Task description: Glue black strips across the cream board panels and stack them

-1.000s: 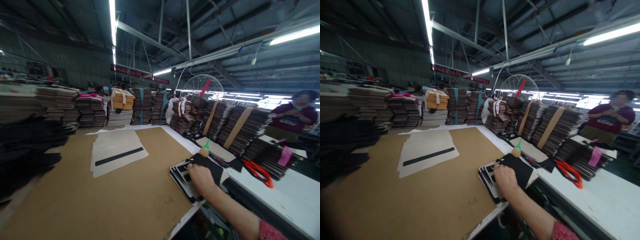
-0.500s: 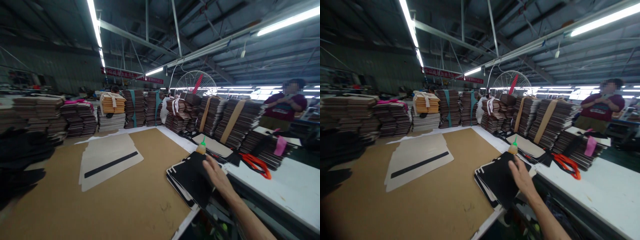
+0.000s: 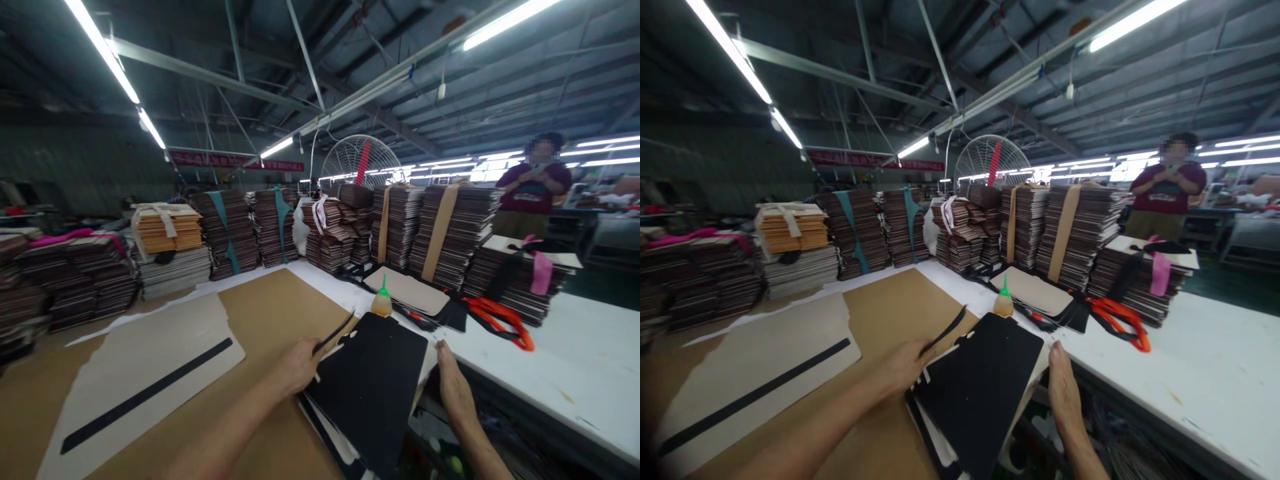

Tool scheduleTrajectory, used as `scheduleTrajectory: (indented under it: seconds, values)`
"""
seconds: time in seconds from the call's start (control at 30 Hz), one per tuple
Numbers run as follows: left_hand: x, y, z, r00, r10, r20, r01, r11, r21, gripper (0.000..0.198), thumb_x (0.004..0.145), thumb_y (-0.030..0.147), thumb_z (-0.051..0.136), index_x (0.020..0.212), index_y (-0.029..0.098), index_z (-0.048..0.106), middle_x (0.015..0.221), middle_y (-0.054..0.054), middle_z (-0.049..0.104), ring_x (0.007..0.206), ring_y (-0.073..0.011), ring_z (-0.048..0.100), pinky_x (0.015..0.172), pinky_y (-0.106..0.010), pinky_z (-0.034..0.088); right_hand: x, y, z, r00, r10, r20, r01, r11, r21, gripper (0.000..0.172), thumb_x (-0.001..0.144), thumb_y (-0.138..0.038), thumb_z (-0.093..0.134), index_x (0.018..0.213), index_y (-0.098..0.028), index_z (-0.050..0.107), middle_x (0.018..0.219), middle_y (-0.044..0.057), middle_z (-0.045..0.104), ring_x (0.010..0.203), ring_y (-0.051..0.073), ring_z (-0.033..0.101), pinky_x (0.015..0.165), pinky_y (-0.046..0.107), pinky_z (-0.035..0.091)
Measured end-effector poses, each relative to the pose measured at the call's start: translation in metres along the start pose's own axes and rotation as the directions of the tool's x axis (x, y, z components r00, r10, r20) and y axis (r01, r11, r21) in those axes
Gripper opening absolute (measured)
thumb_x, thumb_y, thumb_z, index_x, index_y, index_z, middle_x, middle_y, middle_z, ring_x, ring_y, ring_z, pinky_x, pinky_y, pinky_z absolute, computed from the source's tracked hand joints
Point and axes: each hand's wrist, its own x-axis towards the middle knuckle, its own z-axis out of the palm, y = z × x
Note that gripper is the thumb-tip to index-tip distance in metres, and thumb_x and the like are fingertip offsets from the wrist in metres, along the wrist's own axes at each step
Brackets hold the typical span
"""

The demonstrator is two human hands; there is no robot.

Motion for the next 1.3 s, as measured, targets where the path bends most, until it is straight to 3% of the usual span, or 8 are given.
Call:
scheduleTrajectory:
  seconds: [0.2,0.37,0.57,0.7,0.77,0.97,1.07,1.3]
  values:
    - [0.041,0.008,0.047,0.994,0.085,0.071,-0.078,0.993,-0.094,0.037,0.093,0.028,0.043,0.124,0.020,0.062,0.123,-0.007,0.067,0.113,-0.0224,0.061,0.102,-0.031,0.043,0.005,-0.003,0.002,0.999,0.021,0.044,-0.026,0.992,0.123,0.082,0.088,-0.071,0.030,0.145,-0.013,0.041,0.156,0.005,0.034,0.146,0.022,0.023,0.121,0.040,0.012]
    - [0.044,-0.003,0.050,0.990,0.126,0.067,-0.114,0.981,-0.156,0.041,0.093,0.032,0.041,0.128,0.019,0.059,0.133,-0.006,0.061,0.123,-0.0218,0.054,0.110,-0.033,0.036,0.021,0.003,0.009,0.988,-0.115,0.106,0.116,0.993,-0.003,0.083,0.090,-0.069,0.024,0.146,-0.010,0.039,0.156,0.008,0.032,0.147,0.020,0.019,0.122,0.038,0.012]
    - [0.049,-0.002,0.053,0.983,0.169,0.064,-0.150,0.961,-0.234,0.043,0.093,0.034,0.042,0.132,0.021,0.056,0.138,-0.004,0.057,0.128,-0.0189,0.050,0.113,-0.030,0.032,0.036,0.011,0.023,0.962,-0.231,0.144,0.256,0.948,-0.190,0.073,0.091,-0.066,0.024,0.139,-0.017,0.050,0.149,0.010,0.045,0.146,0.030,0.022,0.119,0.056,0.011]
    - [0.048,0.001,0.045,0.986,0.149,0.073,-0.123,0.953,-0.278,0.042,0.092,0.032,0.045,0.130,0.022,0.058,0.137,-0.004,0.058,0.127,-0.0204,0.051,0.113,-0.031,0.032,0.002,0.002,0.010,0.956,-0.293,-0.035,0.283,0.944,-0.168,0.076,0.093,-0.061,0.023,0.146,-0.009,0.038,0.156,0.014,0.031,0.147,0.029,0.019,0.121,0.051,0.013]
    - [0.047,0.002,0.038,0.992,0.093,0.087,-0.063,0.952,-0.300,0.042,0.093,0.035,0.041,0.125,0.018,0.062,0.129,-0.007,0.064,0.121,-0.0234,0.056,0.109,-0.034,0.037,-0.033,0.001,0.009,0.955,-0.269,-0.123,0.255,0.960,-0.117,0.068,0.096,-0.054,0.024,0.151,-0.014,0.027,0.159,0.010,0.024,0.147,0.028,0.018,0.120,0.052,0.016]
    - [0.040,0.013,0.035,0.991,-0.050,0.126,0.090,0.936,-0.339,0.045,0.090,0.036,0.039,0.122,0.015,0.064,0.121,-0.009,0.069,0.114,-0.0256,0.062,0.101,-0.035,0.045,-0.127,0.022,0.074,0.879,-0.465,-0.106,0.440,0.876,-0.198,0.063,0.099,-0.043,0.026,0.156,-0.025,0.007,0.162,0.009,0.014,0.146,0.038,0.018,0.111,0.066,0.024]
    - [0.039,0.016,0.038,0.990,-0.069,0.121,0.106,0.939,-0.326,0.045,0.089,0.034,0.041,0.123,0.014,0.062,0.123,-0.010,0.067,0.117,-0.0257,0.060,0.103,-0.035,0.043,-0.133,0.021,0.088,0.870,-0.478,-0.124,0.442,0.866,-0.235,0.066,0.098,-0.044,0.028,0.156,-0.024,0.004,0.162,0.010,0.013,0.145,0.040,0.018,0.110,0.068,0.024]
    - [0.055,0.010,0.040,0.991,-0.045,0.130,0.083,0.949,-0.303,0.040,0.093,0.032,0.040,0.120,0.011,0.063,0.120,-0.014,0.068,0.114,-0.0265,0.061,0.100,-0.038,0.045,-0.109,0.015,0.063,0.947,-0.247,-0.205,0.217,0.963,-0.159,0.063,0.100,-0.048,0.018,0.156,-0.023,0.007,0.162,0.008,0.013,0.147,0.034,0.014,0.113,0.063,0.023]
